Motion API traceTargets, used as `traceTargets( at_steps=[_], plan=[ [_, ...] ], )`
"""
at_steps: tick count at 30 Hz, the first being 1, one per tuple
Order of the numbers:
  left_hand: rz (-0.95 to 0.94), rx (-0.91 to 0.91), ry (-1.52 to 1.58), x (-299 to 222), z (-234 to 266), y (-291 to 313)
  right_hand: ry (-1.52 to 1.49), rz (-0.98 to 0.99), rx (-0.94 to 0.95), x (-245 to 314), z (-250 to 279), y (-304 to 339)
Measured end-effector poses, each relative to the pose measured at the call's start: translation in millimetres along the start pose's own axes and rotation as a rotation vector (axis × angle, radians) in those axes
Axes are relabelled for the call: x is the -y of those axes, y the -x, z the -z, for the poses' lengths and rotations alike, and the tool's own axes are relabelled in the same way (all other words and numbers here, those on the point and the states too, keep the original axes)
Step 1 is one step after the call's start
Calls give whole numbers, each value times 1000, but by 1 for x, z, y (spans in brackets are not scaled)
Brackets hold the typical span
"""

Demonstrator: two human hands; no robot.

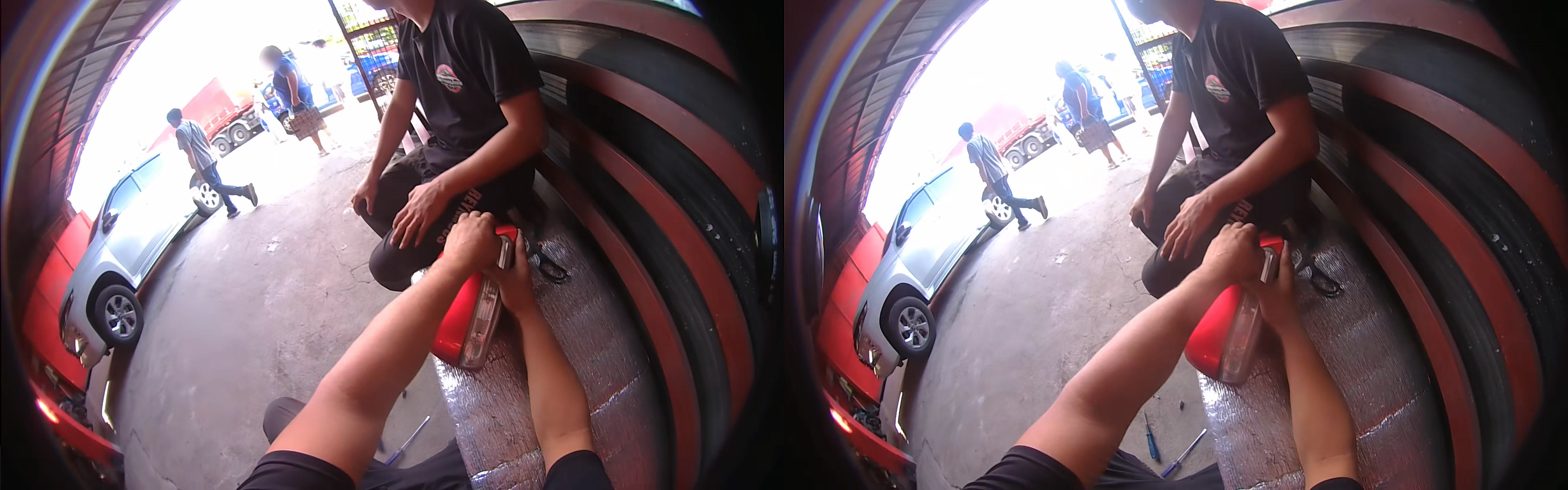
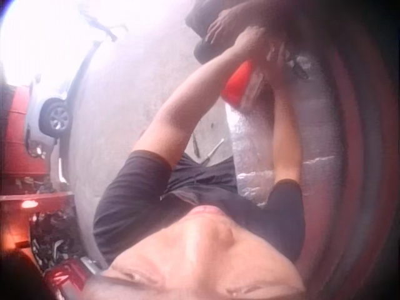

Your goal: The person is repairing a red car side mirror. They use a screwdriver to remove screws and separate the mirror housing. They then reassemble the mirror and tighten the screws.

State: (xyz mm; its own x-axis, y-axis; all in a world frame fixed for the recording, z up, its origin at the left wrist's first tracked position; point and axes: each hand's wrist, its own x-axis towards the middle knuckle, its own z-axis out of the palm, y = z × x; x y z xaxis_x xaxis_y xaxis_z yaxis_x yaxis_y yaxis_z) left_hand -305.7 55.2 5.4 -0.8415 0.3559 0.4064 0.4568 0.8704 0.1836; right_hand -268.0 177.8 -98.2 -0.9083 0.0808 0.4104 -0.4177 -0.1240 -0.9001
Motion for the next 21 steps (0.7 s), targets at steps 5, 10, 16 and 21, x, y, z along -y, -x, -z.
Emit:
traceTargets(
  at_steps=[5, 10, 16, 21],
  plan=[
    [144, 163, 12, -8, 19, -15, -12, 18, -10, 4, -6, -4],
    [93, 122, 80, 17, 5, -26, -199, -64, 27, 29, -14, -5],
    [168, 91, 134, 7, 6, -24, -246, -94, 41, 30, -13, -8],
    [168, 59, 167, -4, 16, -17, -320, -104, 41, 31, -8, -3]
  ],
)
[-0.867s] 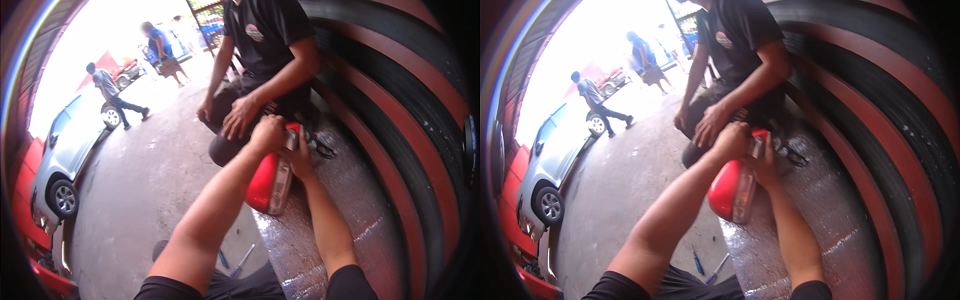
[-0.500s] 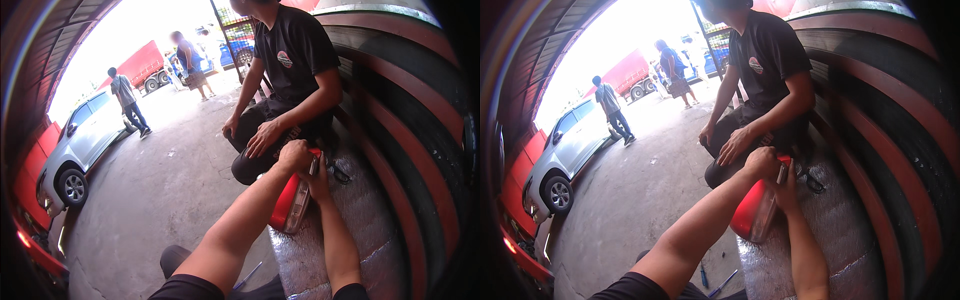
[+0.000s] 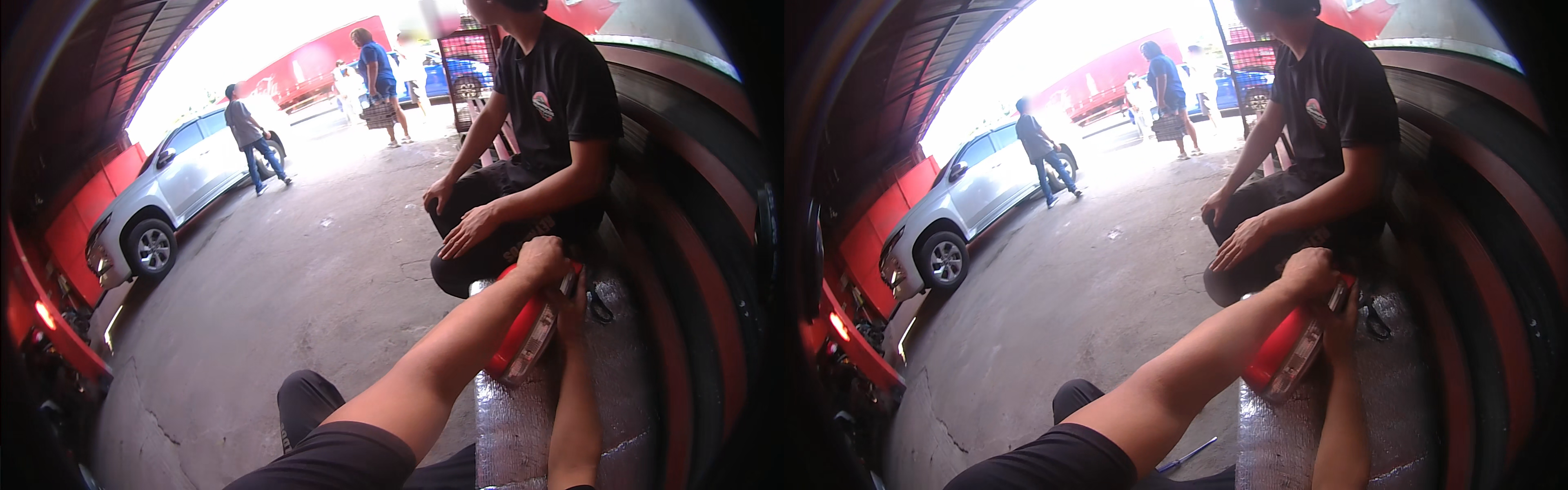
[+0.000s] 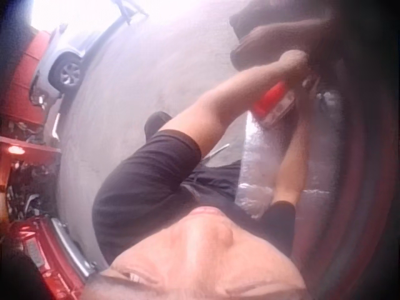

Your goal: The person is repairing a red car side mirror. They use a screwdriver to remove screws and separate the mirror housing. They then reassemble the mirror and tighten the screws.

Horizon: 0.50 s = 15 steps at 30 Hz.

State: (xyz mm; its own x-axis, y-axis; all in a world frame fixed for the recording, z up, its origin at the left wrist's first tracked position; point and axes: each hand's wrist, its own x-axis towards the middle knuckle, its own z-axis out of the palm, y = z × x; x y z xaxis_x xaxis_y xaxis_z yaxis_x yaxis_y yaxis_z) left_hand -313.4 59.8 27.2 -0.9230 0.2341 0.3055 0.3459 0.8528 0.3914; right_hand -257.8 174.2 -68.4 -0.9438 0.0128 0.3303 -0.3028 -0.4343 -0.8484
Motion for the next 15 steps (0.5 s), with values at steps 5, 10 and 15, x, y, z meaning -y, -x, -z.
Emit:
traceTargets(
  at_steps=[5, 10, 15],
  plan=[
    [-68, -153, 45, -6, -5, 23, 60, 76, 55, -7, 9, 2],
    [-80, -99, 46, 11, -2, 33, 128, -83, -24, 14, -9, 15],
    [8, -193, 511, 19, 16, 65, 109, -126, -18, 13, -7, 7]
  ],
)
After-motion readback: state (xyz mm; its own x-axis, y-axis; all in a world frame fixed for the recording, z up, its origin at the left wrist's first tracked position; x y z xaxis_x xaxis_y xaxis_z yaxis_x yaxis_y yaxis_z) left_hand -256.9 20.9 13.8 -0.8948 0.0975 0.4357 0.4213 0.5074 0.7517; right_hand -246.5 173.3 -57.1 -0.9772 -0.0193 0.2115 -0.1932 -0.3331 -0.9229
